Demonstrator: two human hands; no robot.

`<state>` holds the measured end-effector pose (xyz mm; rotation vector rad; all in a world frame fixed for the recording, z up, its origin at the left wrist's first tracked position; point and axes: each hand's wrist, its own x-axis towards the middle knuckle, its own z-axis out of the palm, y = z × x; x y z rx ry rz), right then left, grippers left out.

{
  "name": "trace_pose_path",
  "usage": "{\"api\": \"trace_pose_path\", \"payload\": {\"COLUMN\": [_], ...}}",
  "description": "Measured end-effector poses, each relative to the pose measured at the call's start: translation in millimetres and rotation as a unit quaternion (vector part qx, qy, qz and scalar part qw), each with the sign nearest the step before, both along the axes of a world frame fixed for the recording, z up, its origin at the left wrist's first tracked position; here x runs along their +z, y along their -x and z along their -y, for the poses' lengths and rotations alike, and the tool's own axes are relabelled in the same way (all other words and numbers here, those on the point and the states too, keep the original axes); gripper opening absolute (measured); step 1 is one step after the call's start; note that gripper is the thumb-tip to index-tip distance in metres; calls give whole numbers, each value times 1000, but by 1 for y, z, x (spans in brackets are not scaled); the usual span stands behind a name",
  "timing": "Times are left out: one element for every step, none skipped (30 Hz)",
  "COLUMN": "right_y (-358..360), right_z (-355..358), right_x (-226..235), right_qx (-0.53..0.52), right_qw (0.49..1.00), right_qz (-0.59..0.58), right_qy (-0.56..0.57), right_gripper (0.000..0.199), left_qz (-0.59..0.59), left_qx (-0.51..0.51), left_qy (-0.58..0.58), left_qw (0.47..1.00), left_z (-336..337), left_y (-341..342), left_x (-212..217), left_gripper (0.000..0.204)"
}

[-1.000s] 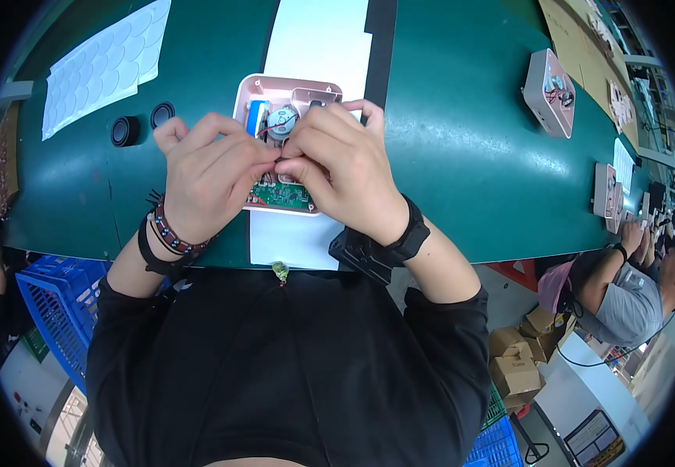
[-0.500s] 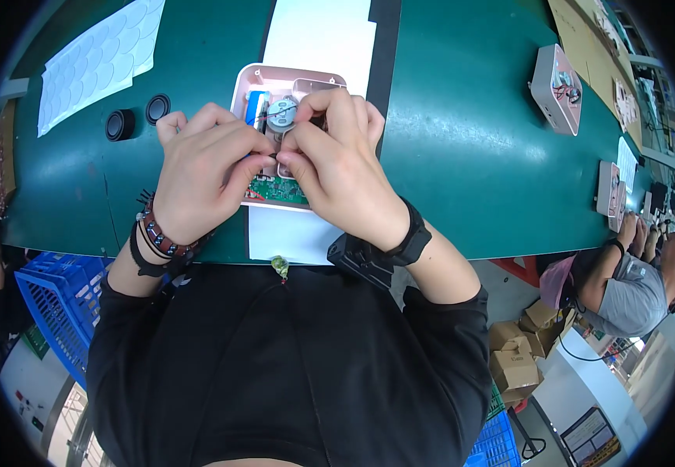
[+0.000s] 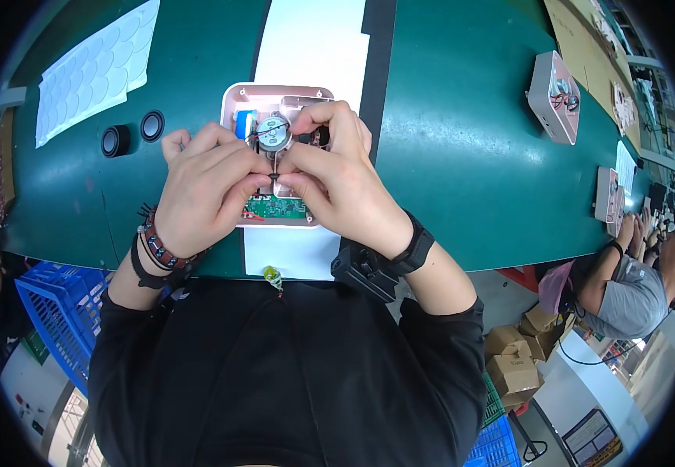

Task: The person assembles a device by connecting wires to a circuit board inside a pink plastic housing before setting it aside. They then peel a circular sticker from a sheet and press it onto a separate speaker component.

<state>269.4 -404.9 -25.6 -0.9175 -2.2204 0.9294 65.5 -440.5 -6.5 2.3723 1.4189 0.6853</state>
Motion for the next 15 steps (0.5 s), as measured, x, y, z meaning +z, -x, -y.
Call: {"api": "trace_pose_path", "payload": {"right_y": [0,1,1,1,1,2,2,2,2,2,2,2,2,2,2], "right_z": [0,0,0,0,0,0,0,1,2,2,2,2,2,3,3], "right_x": [0,0,0,0,1,1,1,-1,-2,-3,-3,-3,-3,-3,-3], "right_qx": [2,4,3,4,5,6,5,4,2,1,1,1,1,1,0], "right_qw": [1000,1000,1000,1000,999,998,998,1000,1000,999,999,999,1000,1000,1000], "right_qz": [-1,-2,-3,14,31,48,47,29,11,-7,-7,-6,-5,-4,-3], "right_qy": [-1,-2,-3,-12,-21,-29,-29,-7,14,36,37,34,31,28,29], "right_gripper": [8,8,8,7,7,7,7,6,6,6,6,6,7,7,7], "left_qz": [1,0,6,12,18,17,29,40,52,51,55,58,61,62,58], "left_qx": [0,-1,-8,-15,-21,-22,-24,-27,-30,-30,-32,-33,-35,-35,-30], "left_qy": [0,0,10,20,29,29,41,52,64,64,64,65,66,66,61], "left_qw": [1000,1000,1000,1000,999,999,998,997,996,996,996,996,995,995,996], "left_z": [0,-2,-3,-5,-6,-6,-6,-7,-7,-7,-7,-6,-6,-6,-6], "left_y": [0,1,1,2,2,3,3,4,4,4,4,4,3,3,2], "left_x": [0,0,-1,-1,-1,-1,-2,-2,-3,-3,-3,-4,-4,-4,-5], "left_gripper": [7,7,7,7,7,7,7,7,7,7,7,6,6,6,7]}}
